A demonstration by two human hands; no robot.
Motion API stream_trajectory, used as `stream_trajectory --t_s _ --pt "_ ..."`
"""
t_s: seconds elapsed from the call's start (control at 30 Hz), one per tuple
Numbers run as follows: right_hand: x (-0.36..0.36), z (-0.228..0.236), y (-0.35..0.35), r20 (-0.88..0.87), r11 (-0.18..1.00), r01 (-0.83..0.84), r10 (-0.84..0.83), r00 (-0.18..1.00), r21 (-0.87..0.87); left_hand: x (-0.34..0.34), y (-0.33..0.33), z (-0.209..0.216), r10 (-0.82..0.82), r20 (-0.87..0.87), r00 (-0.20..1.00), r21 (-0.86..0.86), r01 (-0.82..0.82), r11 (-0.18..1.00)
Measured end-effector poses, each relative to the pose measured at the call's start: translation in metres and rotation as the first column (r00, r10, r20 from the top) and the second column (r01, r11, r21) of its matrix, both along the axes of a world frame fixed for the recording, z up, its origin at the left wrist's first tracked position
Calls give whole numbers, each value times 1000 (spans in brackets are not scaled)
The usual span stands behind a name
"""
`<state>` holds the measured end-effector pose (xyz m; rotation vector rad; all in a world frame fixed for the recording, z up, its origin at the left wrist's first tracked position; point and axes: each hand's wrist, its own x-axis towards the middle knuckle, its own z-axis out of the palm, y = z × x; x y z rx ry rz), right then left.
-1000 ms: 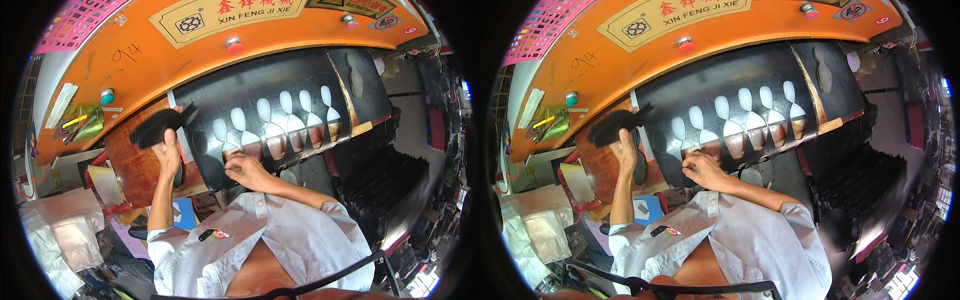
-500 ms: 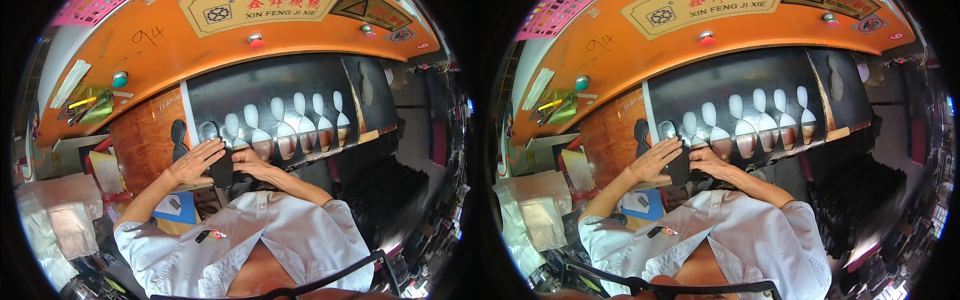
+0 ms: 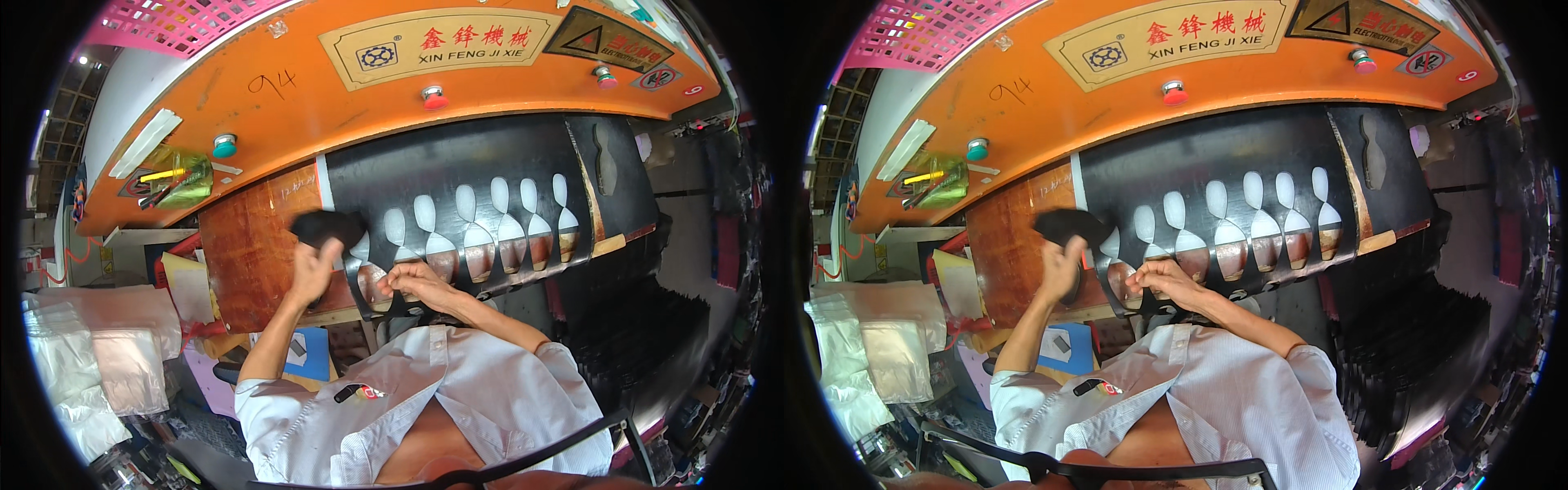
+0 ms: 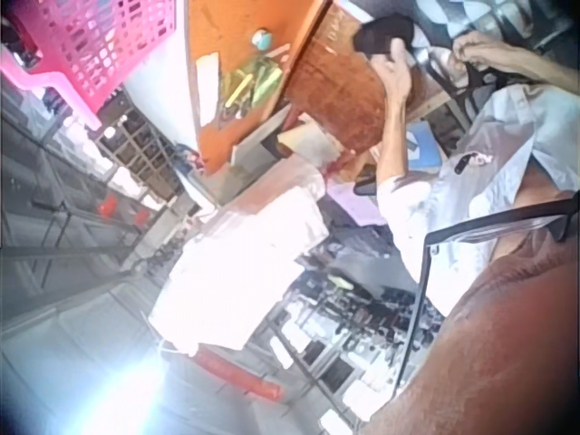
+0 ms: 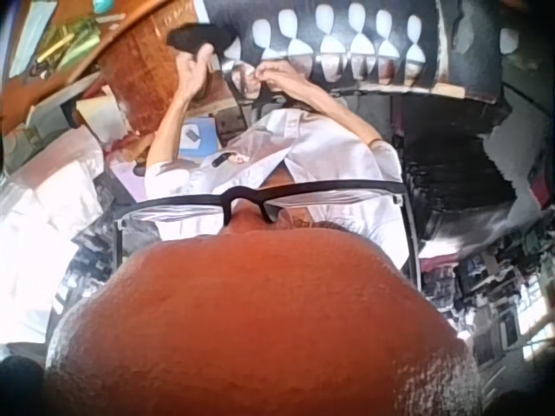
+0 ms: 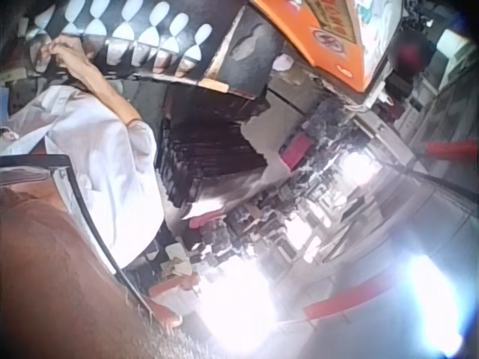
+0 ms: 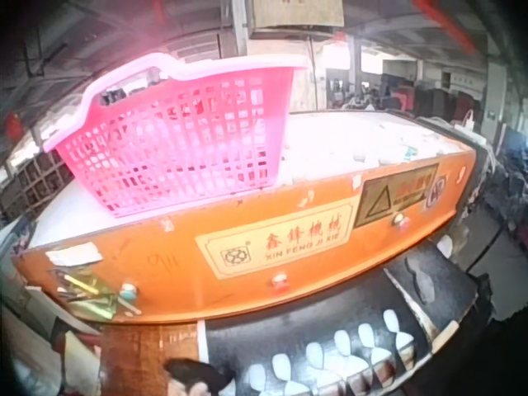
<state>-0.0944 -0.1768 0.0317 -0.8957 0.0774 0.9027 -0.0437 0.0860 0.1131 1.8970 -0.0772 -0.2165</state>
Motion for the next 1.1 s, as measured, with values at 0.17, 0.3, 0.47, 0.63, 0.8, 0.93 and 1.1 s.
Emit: stream_trajectory --t_s 0.17,0.3,0.47,0.63,0.8,0.93,1.1 --pt "-7 25 -1 385 868 2 218 897 -496 31 13 28 453 245 857 -342 -361 868" --pt "9 56 -15 402 820 154 100 910 -551 14 -32 28 261 576 775 -243 -143 960" --pt "56 49 -45 -246 993 79 -98 964 -89 -27 -102 -16 -409 624 666 487 77 870" --pt "68 51 -64 50 909 -26 51 997 -417 -46 -99 -24 -401 468 787 296 288 911" --pt "110 84 -81 677 774 119 455 578 -622 -20 -101 -15 193 282 940 28 -209 978" --pt "133 88 -79 737 697 265 669 96 -666 22 -133 -51 295 261 919 -133 -269 954" --pt "132 74 -98 739 690 292 666 103 -663 23 -156 -78 405 185 896 -102 -392 914"
